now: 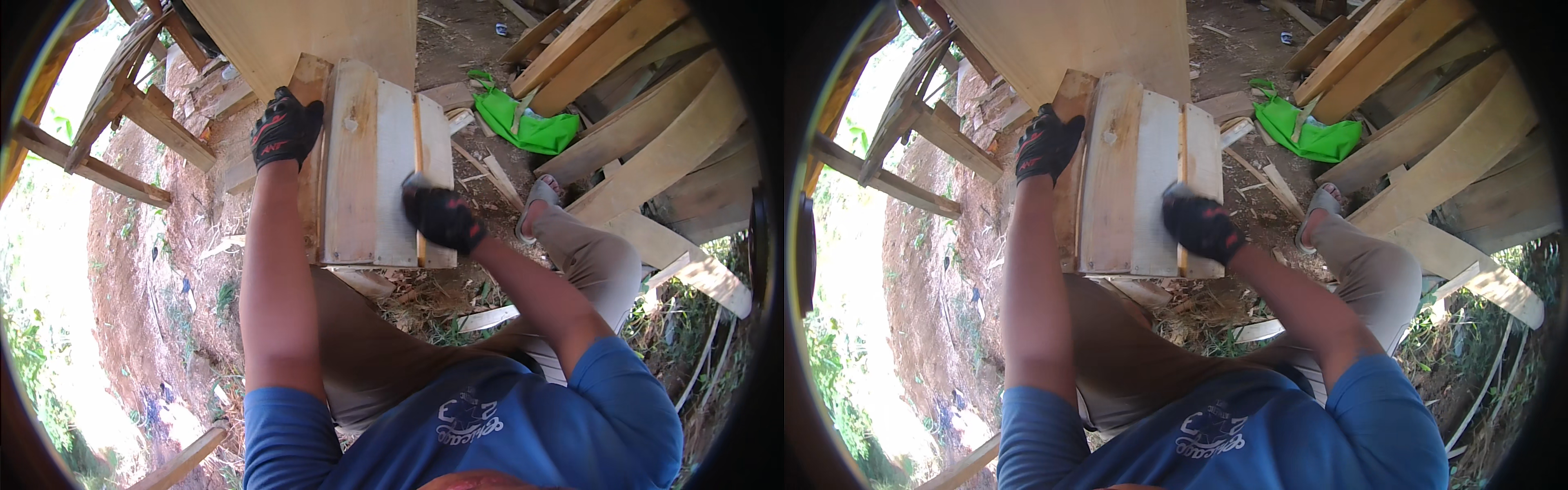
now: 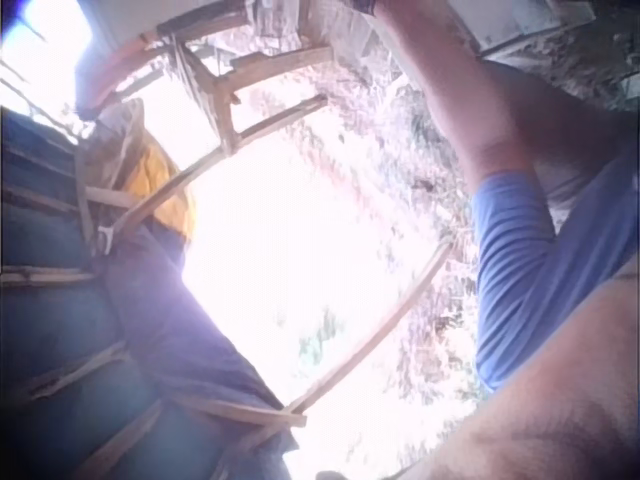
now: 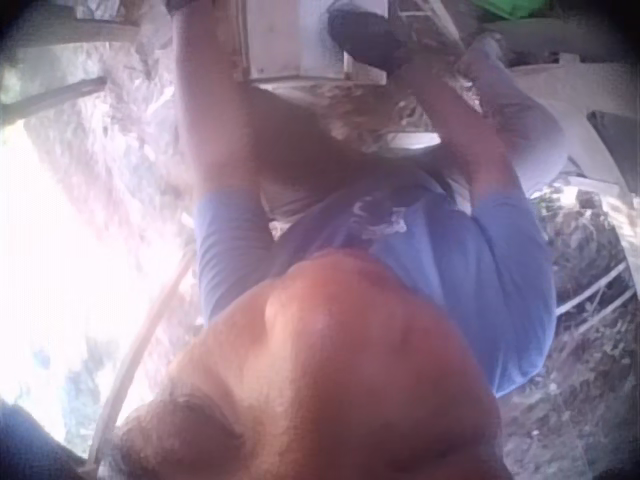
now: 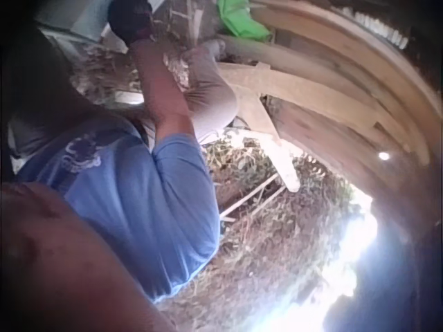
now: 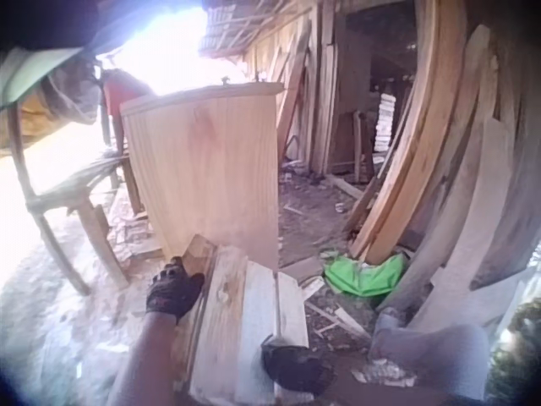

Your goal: The person is sanding the wooden surfaces and edges of a box-like assembly by hand using a piece of sandpaper.

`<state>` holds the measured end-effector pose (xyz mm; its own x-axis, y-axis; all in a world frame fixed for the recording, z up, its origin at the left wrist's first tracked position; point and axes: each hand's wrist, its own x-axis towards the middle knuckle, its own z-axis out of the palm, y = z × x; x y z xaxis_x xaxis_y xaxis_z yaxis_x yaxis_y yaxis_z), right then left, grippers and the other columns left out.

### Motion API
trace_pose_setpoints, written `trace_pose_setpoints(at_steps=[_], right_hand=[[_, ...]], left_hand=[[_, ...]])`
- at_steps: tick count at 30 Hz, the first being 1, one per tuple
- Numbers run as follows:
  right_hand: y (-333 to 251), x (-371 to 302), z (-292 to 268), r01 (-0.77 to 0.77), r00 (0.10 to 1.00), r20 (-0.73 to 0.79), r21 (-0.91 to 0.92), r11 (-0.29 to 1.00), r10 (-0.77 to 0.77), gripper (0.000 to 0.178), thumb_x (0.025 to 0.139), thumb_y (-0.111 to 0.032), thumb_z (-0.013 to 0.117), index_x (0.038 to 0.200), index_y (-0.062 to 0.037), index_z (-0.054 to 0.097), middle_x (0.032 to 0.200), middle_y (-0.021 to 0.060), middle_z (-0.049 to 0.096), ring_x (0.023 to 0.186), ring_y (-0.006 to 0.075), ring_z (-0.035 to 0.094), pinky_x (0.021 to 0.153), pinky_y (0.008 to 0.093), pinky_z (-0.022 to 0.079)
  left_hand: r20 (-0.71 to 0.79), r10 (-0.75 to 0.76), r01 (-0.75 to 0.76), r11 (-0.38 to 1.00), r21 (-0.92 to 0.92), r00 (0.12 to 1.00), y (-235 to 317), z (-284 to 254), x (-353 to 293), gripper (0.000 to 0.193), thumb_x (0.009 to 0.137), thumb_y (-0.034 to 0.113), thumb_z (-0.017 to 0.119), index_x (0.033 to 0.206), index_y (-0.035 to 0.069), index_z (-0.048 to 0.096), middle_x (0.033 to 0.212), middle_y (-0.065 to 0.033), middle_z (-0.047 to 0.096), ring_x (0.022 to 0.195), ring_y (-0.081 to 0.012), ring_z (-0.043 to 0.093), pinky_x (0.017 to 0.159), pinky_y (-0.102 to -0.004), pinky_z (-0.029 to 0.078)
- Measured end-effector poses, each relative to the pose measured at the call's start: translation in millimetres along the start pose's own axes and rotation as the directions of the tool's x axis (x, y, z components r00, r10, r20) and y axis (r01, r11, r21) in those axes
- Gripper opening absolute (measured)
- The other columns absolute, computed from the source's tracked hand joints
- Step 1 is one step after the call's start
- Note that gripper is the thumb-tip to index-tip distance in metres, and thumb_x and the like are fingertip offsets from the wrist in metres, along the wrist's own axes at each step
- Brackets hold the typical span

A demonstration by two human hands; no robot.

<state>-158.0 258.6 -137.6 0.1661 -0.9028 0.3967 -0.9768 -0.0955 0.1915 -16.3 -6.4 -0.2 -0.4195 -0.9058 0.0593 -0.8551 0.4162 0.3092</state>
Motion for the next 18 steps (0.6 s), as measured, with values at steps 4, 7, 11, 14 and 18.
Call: trace_pose_setpoints(at_steps=[4,7,11,14,18], right_hand=[[-56,-40,-42,-0.140,0.987,0.120,0.277,0.951,0.111,0.016,0.101,-0.018,0.057,0.109,-0.0059,0.065,0.085,0.0104,0.065,0.068,0.0261,0.067,0.053,0.0454,0.053],[-64,-40,-60,-0.089,0.979,0.188,0.069,0.994,0.075,0.021,0.101,-0.020,0.057,0.109,-0.0030,0.065,0.082,0.0094,0.066,0.070,0.0237,0.069,0.054,0.0425,0.056],[-37,-34,-14,-0.016,0.999,-0.029,-0.036,0.999,0.015,0.018,0.099,-0.017,0.058,0.107,-0.0021,0.064,0.083,0.0112,0.068,0.070,0.0264,0.070,0.055,0.0433,0.057],[9,7,19,-0.137,0.989,-0.029,0.211,0.968,0.147,0.020,0.104,-0.023,0.058,0.102,-0.0045,0.065,0.068,0.0153,0.065,0.066,0.0367,0.069,0.060,0.0524,0.055],[102,56,81,-0.131,0.978,-0.112,0.324,0.937,0.176,0.026,0.105,-0.022,0.054,0.091,-0.0042,0.067,0.073,0.0181,0.069,0.067,0.0362,0.070,0.061,0.0493,0.055]], left_hand=[[-0.005,0.031,-0.031,1.000,-0.006,1.000,2,1,3,0.068,0.099,0.051,0.066,0.142,0.000,0.056,0.137,-0.0278,0.068,0.127,-0.0438,0.067,0.107,-0.0537,0.054],[0.008,0.036,-0.036,0.999,0.022,0.999,3,0,4,0.072,0.098,0.053,0.066,0.147,0.000,0.053,0.138,-0.0280,0.068,0.129,-0.0441,0.066,0.108,-0.0540,0.053],[0.032,0.041,-0.041,0.999,0.019,0.999,7,0,4,0.079,0.098,0.057,0.065,0.151,0.000,0.049,0.140,-0.0286,0.067,0.132,-0.0443,0.064,0.110,-0.0543,0.052],[0.042,0.056,-0.057,0.998,0.022,0.998,-1,1,-1,0.077,0.099,0.056,0.065,0.149,-0.002,0.050,0.139,-0.0296,0.067,0.130,-0.0447,0.065,0.109,-0.0540,0.052],[0.020,0.090,-0.090,0.996,0.009,0.996,8,1,0,0.076,0.100,0.055,0.065,0.145,-0.004,0.051,0.138,-0.0306,0.067,0.129,-0.0455,0.065,0.107,-0.0539,0.053]])
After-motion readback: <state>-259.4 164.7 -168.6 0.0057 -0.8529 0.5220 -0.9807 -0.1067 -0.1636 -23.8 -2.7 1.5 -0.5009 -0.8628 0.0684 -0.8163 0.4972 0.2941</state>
